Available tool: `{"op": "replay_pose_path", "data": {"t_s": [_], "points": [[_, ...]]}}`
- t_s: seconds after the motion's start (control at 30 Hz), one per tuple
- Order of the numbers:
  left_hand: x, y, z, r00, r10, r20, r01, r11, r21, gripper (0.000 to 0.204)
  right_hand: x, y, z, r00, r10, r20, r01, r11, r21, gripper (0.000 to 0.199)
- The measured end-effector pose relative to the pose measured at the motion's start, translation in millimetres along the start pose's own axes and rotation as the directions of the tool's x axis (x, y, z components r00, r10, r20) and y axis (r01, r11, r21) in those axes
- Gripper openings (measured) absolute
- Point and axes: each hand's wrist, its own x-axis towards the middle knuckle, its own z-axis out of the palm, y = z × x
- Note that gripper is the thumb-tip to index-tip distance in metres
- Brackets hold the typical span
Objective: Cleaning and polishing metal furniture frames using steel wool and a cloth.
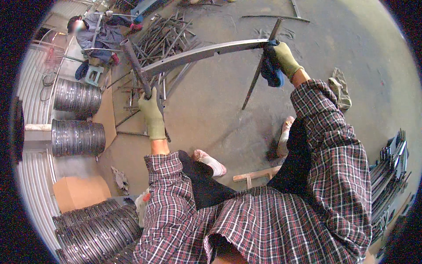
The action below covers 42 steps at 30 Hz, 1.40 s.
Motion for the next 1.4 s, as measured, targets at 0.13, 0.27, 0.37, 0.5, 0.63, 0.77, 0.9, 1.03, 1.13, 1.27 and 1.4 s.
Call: {"op": "replay_pose_path", "data": {"t_s": [0.13,0.27,0.37,0.5,0.63,0.77,0.9,1.03,1.13,1.27,1.4], "points": [[-5,4,1,0.999,-0.025,-0.034,0.026,0.999,0.029,0.024,0,-5,-2,1.0,0.013,0.01,-0.013,0.999,-0.04,0.023],[-5,10,2,0.994,0.057,-0.092,-0.062,0.997,-0.055,0.021,1,-4,-4,0.997,-0.061,-0.049,0.061,0.998,-0.009,0.024],[-6,13,5,0.999,0.0,-0.044,-0.004,0.995,-0.096,0.019,5,-3,-5,0.986,-0.122,-0.115,0.104,0.983,-0.149,0.022],[-6,12,8,0.994,0.085,-0.067,-0.086,0.996,-0.01,0.018,6,-6,-4,0.975,-0.198,-0.102,0.187,0.976,-0.115,0.021],[-5,5,14,0.999,-0.044,0.022,0.046,0.995,-0.09,0.021,4,-13,-6,0.979,-0.131,-0.156,0.124,0.991,-0.054,0.016],[-2,1,17,0.998,-0.053,-0.023,0.051,0.994,-0.095,0.024,-2,-14,-5,0.979,-0.155,-0.133,0.152,0.988,-0.039,0.017],[-11,8,12,0.997,-0.073,0.031,0.074,0.997,-0.033,0.028,-2,-13,-1,0.968,-0.197,-0.156,0.192,0.98,-0.048,0.019],[-11,19,13,0.992,0.083,-0.099,-0.081,0.996,0.03,0.03,-3,-14,3,0.973,-0.119,-0.198,0.111,0.993,-0.051,0.02],[-9,21,14,0.997,-0.015,-0.075,0.02,0.998,0.064,0.029,-3,-16,3,0.971,-0.07,-0.231,0.041,0.991,-0.126,0.021],[-3,13,15,0.979,0.062,-0.192,-0.074,0.996,-0.054,0.028,-5,-14,4,0.933,-0.295,-0.204,0.276,0.954,-0.114,0.023],[3,-2,18,0.985,-0.171,-0.005,0.171,0.984,0.046,0.024,-4,-14,8,0.98,-0.07,-0.187,0.061,0.997,-0.055,0.021]]}}
